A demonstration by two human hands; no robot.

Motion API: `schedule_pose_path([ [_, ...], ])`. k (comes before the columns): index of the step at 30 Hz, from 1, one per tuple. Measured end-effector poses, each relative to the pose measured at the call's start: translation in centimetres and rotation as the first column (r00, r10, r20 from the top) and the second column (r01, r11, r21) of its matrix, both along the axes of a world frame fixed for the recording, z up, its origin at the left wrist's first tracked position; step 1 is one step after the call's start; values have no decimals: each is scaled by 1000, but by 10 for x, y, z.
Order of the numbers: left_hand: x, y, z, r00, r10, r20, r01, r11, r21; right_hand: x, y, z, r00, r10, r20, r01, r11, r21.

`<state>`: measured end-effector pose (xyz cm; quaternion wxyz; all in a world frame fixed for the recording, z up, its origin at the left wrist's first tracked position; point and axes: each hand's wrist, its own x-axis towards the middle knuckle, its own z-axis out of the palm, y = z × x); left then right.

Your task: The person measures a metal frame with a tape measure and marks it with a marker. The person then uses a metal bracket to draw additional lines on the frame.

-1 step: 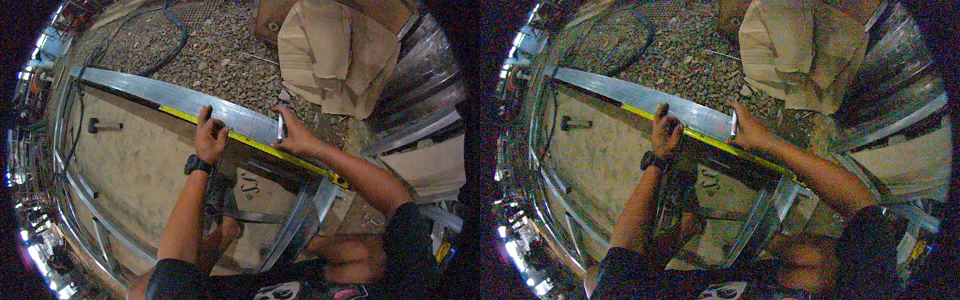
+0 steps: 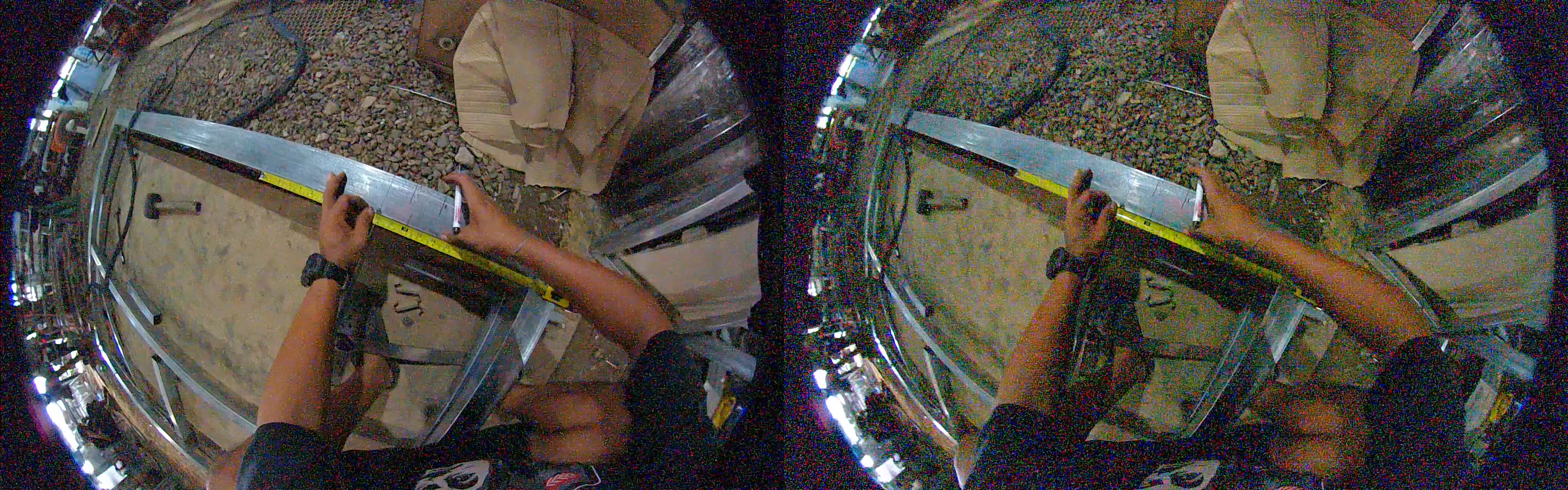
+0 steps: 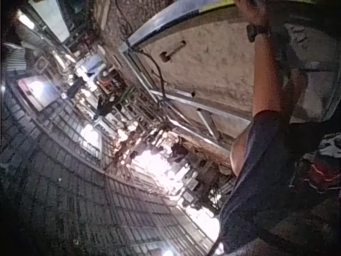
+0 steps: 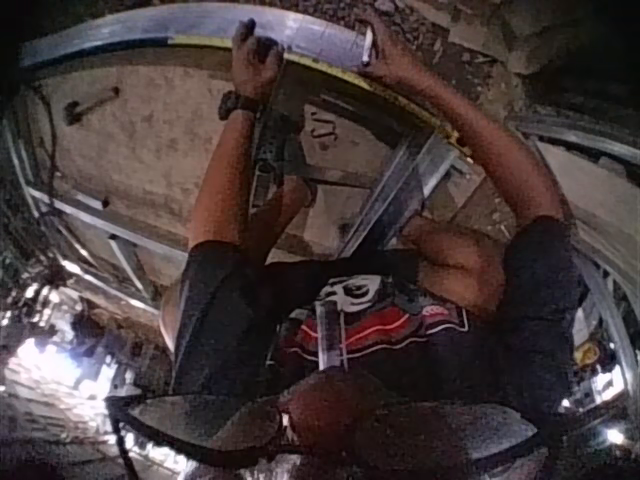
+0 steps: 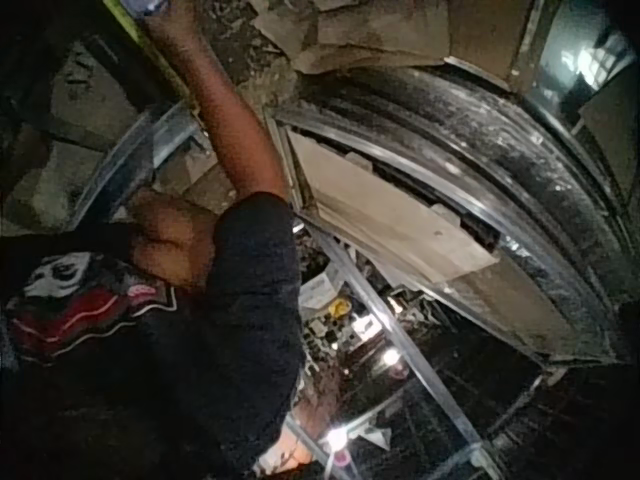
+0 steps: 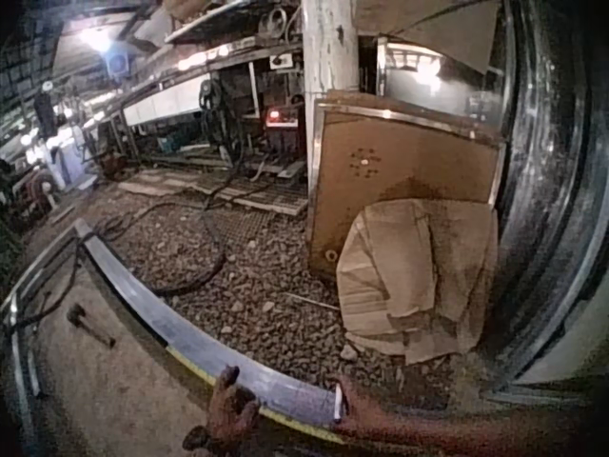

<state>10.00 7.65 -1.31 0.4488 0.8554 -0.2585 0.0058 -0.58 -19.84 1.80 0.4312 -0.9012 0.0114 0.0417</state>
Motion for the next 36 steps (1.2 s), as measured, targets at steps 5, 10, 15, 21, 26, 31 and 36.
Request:
schedule_pose_path([
  [5,0,7,-9,1000,10,-16,-10,999,-42,11,24,6,965,-178,-190,159,981,-112],
  [10,5,-2,2,1000,-14,-8,14,1000,-11,11,14,16,974,-138,-178,107,979,-174],
  [15,6,0,1,999,-28,42,26,998,53,-20,-17,10,962,-80,-260,17,972,-236],
  [21,1,-3,8,995,-3,-103,-7,995,-103,-33,-30,6,948,-96,-302,21,970,-241],
  [26,3,-6,9,1000,-12,-4,12,1000,4,-33,-28,-1,987,-119,-105,99,980,-175],
  [31,5,0,8,1000,-1,-7,1,998,68,-5,-3,14,986,-113,-124,93,983,-155],
  [36,8,4,6,999,-31,-21,33,997,72,30,38,4,982,-163,-91,141,966,-218],
])
